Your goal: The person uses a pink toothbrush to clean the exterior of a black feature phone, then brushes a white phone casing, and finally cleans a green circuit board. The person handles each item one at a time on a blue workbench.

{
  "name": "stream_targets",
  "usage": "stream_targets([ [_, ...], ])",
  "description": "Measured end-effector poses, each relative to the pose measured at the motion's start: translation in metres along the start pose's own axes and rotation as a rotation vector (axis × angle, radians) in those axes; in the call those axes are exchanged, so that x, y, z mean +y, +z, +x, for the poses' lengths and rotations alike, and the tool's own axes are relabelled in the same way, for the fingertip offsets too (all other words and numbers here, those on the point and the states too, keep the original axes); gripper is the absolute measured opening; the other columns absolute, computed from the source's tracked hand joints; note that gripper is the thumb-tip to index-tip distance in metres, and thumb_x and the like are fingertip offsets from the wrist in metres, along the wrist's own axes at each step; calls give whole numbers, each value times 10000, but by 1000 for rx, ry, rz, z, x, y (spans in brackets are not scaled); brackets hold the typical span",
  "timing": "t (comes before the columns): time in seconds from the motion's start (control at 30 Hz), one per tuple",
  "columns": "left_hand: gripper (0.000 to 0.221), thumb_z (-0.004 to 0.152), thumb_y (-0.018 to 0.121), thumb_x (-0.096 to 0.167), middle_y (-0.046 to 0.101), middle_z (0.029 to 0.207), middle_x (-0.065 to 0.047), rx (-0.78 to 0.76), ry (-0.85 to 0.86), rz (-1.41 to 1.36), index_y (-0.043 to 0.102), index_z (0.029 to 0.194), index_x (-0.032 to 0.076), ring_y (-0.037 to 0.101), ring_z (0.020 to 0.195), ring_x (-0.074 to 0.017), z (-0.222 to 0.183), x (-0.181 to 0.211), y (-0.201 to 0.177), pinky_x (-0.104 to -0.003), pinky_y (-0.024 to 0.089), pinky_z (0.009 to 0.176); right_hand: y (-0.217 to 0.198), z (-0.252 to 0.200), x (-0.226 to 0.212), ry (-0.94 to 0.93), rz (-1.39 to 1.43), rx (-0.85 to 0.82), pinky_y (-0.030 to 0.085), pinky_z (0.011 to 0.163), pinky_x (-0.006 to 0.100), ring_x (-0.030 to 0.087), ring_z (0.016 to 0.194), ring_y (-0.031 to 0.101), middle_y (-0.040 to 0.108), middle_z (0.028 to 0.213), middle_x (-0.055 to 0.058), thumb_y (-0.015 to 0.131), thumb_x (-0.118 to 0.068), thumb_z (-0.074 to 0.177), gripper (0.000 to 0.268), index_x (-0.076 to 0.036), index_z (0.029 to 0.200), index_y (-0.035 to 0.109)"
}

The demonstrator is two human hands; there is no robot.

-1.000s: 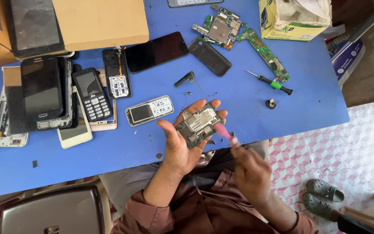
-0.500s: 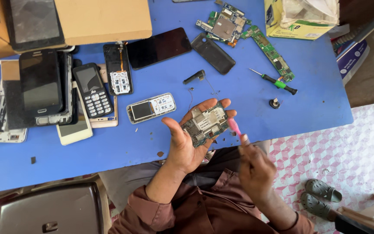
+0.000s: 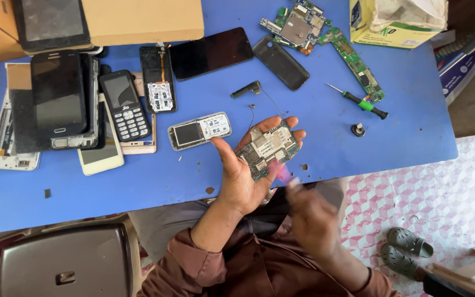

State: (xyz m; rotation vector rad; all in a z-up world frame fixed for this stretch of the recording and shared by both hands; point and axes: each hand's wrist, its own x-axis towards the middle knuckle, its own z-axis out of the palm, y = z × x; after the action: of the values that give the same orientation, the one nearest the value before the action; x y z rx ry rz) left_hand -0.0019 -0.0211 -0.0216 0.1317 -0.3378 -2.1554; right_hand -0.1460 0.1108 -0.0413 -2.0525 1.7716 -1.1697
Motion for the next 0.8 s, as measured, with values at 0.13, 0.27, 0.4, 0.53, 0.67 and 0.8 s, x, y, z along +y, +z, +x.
stream_targets([
  [0.13, 1025, 883, 390, 847, 487, 1556, -239, -36, 4, -36, 501, 1482, 24, 498, 1440, -407, -2, 1, 0, -512, 385, 1272, -2, 9, -7, -50, -33, -78, 482, 516, 370, 208, 565, 589, 618, 744, 86, 657, 109, 818, 498, -53, 1289, 668],
  [0.27, 1034, 880, 387, 849, 483, 1559, -228, -16, -3, -44, 496, 1494, 25, 491, 1440, -391, -2, -1, 2, -513, 364, 1278, -2, 17, -15, 53, 32, 46, 497, 532, 337, 197, 604, 613, 640, 812, 108, 643, 119, 887, 437, -24, 1299, 655],
  [0.4, 1029, 883, 384, 845, 479, 1572, -219, -30, 5, -40, 491, 1489, 21, 491, 1453, -384, 0, 1, 1, -501, 361, 1288, 0, 23, -15, -59, -40, 15, 509, 601, 349, 201, 637, 622, 637, 805, 85, 618, 102, 870, 403, -76, 1227, 676],
  [0.53, 1029, 887, 377, 843, 486, 1556, -219, -52, 14, 8, 485, 1503, 26, 489, 1449, -375, -5, 0, -1, -504, 373, 1268, -5, 26, -11, 185, -103, 213, 422, 503, 323, 179, 521, 539, 671, 770, 91, 686, 108, 932, 392, -4, 1307, 673],
  [0.67, 1017, 915, 364, 830, 495, 1549, -229, -72, 35, -28, 488, 1497, 6, 504, 1437, -385, -3, -2, 0, -497, 385, 1282, -11, 24, -20, -72, -107, 4, 475, 583, 345, 165, 578, 580, 671, 802, 78, 642, 103, 864, 450, -89, 1269, 684],
  [0.8, 1042, 914, 357, 839, 493, 1542, -241, -73, 56, -1, 483, 1498, -14, 518, 1416, -387, -4, -2, 2, -512, 403, 1247, -19, 31, -31, 88, -103, 14, 502, 563, 328, 164, 573, 591, 661, 801, 81, 601, 128, 879, 515, -90, 1341, 667],
])
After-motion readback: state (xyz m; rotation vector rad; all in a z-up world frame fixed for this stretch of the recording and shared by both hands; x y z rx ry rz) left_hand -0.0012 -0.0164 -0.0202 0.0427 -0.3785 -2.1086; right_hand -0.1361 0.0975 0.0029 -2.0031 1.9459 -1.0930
